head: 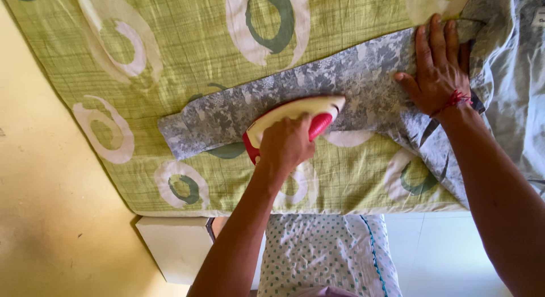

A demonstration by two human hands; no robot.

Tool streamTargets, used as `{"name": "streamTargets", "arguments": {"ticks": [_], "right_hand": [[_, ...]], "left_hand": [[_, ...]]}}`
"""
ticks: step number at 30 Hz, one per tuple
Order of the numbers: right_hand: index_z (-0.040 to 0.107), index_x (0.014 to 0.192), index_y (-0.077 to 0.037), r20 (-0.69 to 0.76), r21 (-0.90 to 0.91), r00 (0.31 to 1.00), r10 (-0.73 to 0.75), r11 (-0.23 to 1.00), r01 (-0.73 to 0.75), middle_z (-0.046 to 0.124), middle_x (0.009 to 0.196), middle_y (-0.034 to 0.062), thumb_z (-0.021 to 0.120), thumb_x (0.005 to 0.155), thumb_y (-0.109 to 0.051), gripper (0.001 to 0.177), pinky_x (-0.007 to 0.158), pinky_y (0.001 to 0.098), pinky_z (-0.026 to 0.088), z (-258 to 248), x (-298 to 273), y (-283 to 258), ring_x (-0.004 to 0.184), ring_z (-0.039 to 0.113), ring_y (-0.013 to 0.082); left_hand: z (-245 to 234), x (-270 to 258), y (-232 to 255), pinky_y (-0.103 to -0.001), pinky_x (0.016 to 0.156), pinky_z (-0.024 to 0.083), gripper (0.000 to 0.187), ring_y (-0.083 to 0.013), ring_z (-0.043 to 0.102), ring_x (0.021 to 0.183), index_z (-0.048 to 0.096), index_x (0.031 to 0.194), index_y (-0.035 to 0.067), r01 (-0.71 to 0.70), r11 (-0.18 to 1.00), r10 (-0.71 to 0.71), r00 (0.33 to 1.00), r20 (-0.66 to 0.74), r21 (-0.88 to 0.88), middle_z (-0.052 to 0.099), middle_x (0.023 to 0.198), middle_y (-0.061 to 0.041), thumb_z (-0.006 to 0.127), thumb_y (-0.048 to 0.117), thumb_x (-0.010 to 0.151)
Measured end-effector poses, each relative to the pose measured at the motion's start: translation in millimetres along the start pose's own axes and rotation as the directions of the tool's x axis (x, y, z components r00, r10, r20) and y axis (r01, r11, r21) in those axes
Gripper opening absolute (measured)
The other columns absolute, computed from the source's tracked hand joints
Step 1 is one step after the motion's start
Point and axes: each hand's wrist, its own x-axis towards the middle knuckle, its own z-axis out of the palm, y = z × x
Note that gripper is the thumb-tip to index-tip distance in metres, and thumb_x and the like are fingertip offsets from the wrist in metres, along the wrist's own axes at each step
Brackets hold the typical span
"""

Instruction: The person irons a patterned shirt laid out on a bed. They use a red and white iron to smooth the fabric, repeatedly adjusting the shirt with one hand while moving the iron with the other. The shirt remains on the bed throughout the clip.

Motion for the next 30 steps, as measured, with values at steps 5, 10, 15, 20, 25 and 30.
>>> {"name": "streamTargets", "arguments": {"ticks": [5, 10, 15, 20, 25, 30], "right_hand": [[0.022, 0.171, -0.007, -0.017, -0.025, 1.000, -0.005, 1.000, 0.004, 0.012, 0.177, 0.0208, 0.052, 0.100, -0.054, 0.090, 0.124, 0.0676, 0.016, -11.5, 3.6, -7.9, 0.162, 0.011, 0.0457], [0.054, 0.136, -0.004, -0.457, 0.040, 0.889, -0.040, 0.997, 0.065, 0.028, 0.172, 0.0261, 0.047, 0.126, -0.038, 0.036, 0.130, 0.0552, 0.039, 1.4, -26.0, -20.2, 0.161, 0.035, 0.0417], [0.074, 0.100, -0.017, -0.287, 0.141, 0.931, 0.225, 0.971, -0.192, 0.073, 0.094, 0.0100, 0.053, 0.107, -0.036, 0.029, 0.066, 0.0493, 0.054, 64.8, -109.5, -46.2, 0.073, 0.068, 0.0319], [0.080, 0.078, -0.014, -0.099, 0.100, 0.789, 0.606, 0.795, -0.598, 0.071, 0.068, 0.0077, 0.057, 0.108, -0.053, 0.054, 0.062, 0.0388, 0.053, 96.1, -153.3, -28.9, 0.057, 0.064, 0.0239], [0.073, 0.070, -0.001, 0.350, 0.645, 0.543, 0.763, 0.223, -0.731, 0.064, 0.059, 0.0110, 0.076, 0.094, -0.054, 0.059, 0.045, 0.0338, 0.046, 97.0, -149.9, -9.5, 0.044, 0.057, 0.0170], [0.068, 0.066, 0.002, 0.560, 0.719, 0.524, 0.641, -0.063, -0.692, 0.065, 0.058, 0.0122, 0.083, 0.083, -0.042, 0.049, 0.036, 0.0326, 0.042, 95.9, -142.7, 2.2, 0.042, 0.057, 0.0193]], "left_hand": [[-0.7, -6.2, 11.6, -0.047, 0.060, 0.060, 0.029, -0.0346, 0.075, 0.066, 0.066, 0.102, 0.007, 0.005, 0.998, -0.003, 1.000, -0.029, 0.057, 0.074, 0.078, -0.021, 0.078, 0.022, 0.080], [0.4, 10.9, 23.4, -0.043, 0.050, 0.062, 0.047, -0.0317, 0.077, 0.063, 0.061, 0.113, 0.003, 0.167, 0.971, -0.199, 0.961, -0.193, -0.170, 0.073, 0.090, -0.024, 0.079, 0.027, 0.077], [-1.6, 41.2, 40.8, -0.049, 0.062, 0.060, 0.039, -0.0373, 0.075, 0.073, 0.064, 0.103, 0.004, 0.242, 0.955, -0.291, 0.869, -0.401, -0.169, 0.076, 0.085, -0.022, 0.081, 0.034, 0.083], [-5.5, 67.4, 46.7, -0.041, 0.059, 0.064, 0.042, -0.0299, 0.078, 0.072, 0.063, 0.115, 0.004, 0.263, 0.876, -0.406, 0.856, -0.322, -0.404, 0.074, 0.092, -0.020, 0.076, 0.021, 0.079], [12.9, 25.7, 60.8, -0.047, 0.063, 0.061, 0.039, -0.0339, 0.075, 0.070, 0.064, 0.113, 0.009, 0.070, 0.994, -0.070, 0.998, 0.004, -0.084, 0.075, 0.084, -0.021, 0.078, 0.030, 0.084], [15.8, 52.1, 102.3, -0.048, 0.064, 0.061, 0.039, -0.0357, 0.075, 0.074, 0.063, 0.106, 0.006, 0.166, 0.966, -0.209, 0.951, -0.226, -0.196, 0.075, 0.087, -0.023, 0.081, 0.030, 0.082]]}}
